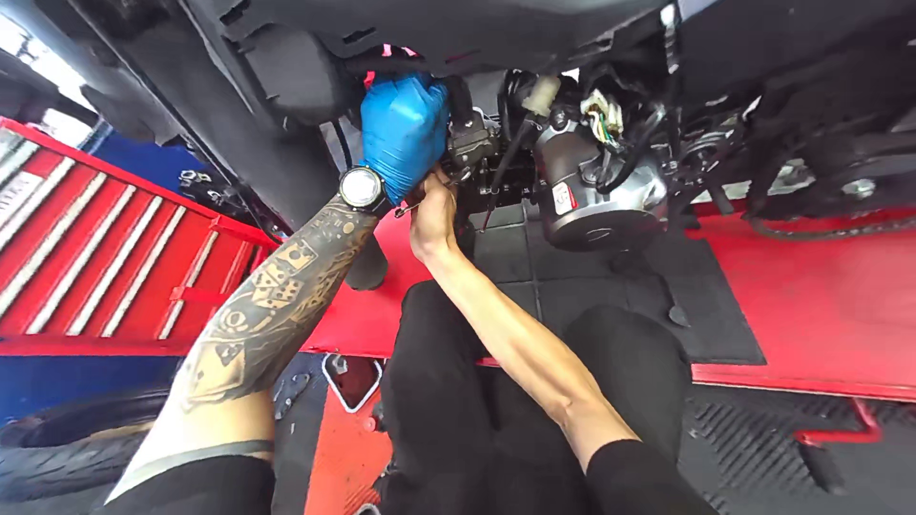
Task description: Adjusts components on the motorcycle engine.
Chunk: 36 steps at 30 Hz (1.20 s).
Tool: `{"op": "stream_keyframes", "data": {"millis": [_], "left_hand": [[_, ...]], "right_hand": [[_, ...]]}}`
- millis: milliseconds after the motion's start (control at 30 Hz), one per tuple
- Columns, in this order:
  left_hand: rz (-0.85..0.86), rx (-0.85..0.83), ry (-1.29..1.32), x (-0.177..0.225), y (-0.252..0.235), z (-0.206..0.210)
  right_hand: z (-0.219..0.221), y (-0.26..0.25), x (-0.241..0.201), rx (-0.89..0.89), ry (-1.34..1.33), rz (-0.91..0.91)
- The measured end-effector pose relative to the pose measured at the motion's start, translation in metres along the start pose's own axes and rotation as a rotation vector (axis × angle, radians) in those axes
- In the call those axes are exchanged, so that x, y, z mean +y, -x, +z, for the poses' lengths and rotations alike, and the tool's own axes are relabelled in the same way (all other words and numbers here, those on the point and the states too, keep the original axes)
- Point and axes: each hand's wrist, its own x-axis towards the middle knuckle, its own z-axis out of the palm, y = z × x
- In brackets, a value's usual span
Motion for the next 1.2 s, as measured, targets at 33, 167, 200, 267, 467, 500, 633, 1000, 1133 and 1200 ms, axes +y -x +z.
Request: {"op": "stream_keyframes", "data": {"millis": [33, 167, 200, 267, 467, 500, 633, 1000, 1133, 1200], "left_hand": [[-0.004, -0.006, 0.009, 0.000, 0.001, 0.000], [-0.146, -0.046, 0.106, 0.004, 0.005, -0.017], [-0.215, -0.039, 0.178, 0.006, 0.011, -0.027], [-0.391, 0.024, 0.396, 0.020, 0.037, -0.053], [-0.893, 0.192, 0.898, 0.089, 0.112, -0.057], [-0.928, 0.227, 0.952, 0.096, 0.115, -0.057], [-1.054, 0.391, 1.098, 0.104, 0.110, -0.049], [-1.222, 0.714, 0.882, 0.061, 0.075, 0.040], [-1.230, 0.546, 0.825, 0.039, 0.063, 0.055], [-1.237, 0.456, 1.008, 0.029, 0.059, 0.048]], "right_hand": [[-0.002, 0.003, -0.001, -0.024, 0.047, -0.010], [-0.008, 0.005, -0.015, -0.021, 0.258, 0.032], [-0.012, 0.006, -0.020, -0.031, 0.321, 0.056], [-0.022, 0.012, -0.025, -0.073, 0.471, 0.065], [-0.047, 0.044, -0.059, -0.372, 0.932, -0.226], [-0.047, 0.046, -0.065, -0.408, 1.011, -0.240], [-0.029, 0.037, -0.083, -0.461, 1.434, -0.269], [-0.022, -0.020, -0.107, -0.059, 1.483, -0.925], [-0.004, -0.023, -0.104, 0.064, 1.536, -0.723], [-0.001, -0.026, -0.101, 0.101, 1.453, -0.659]]}}
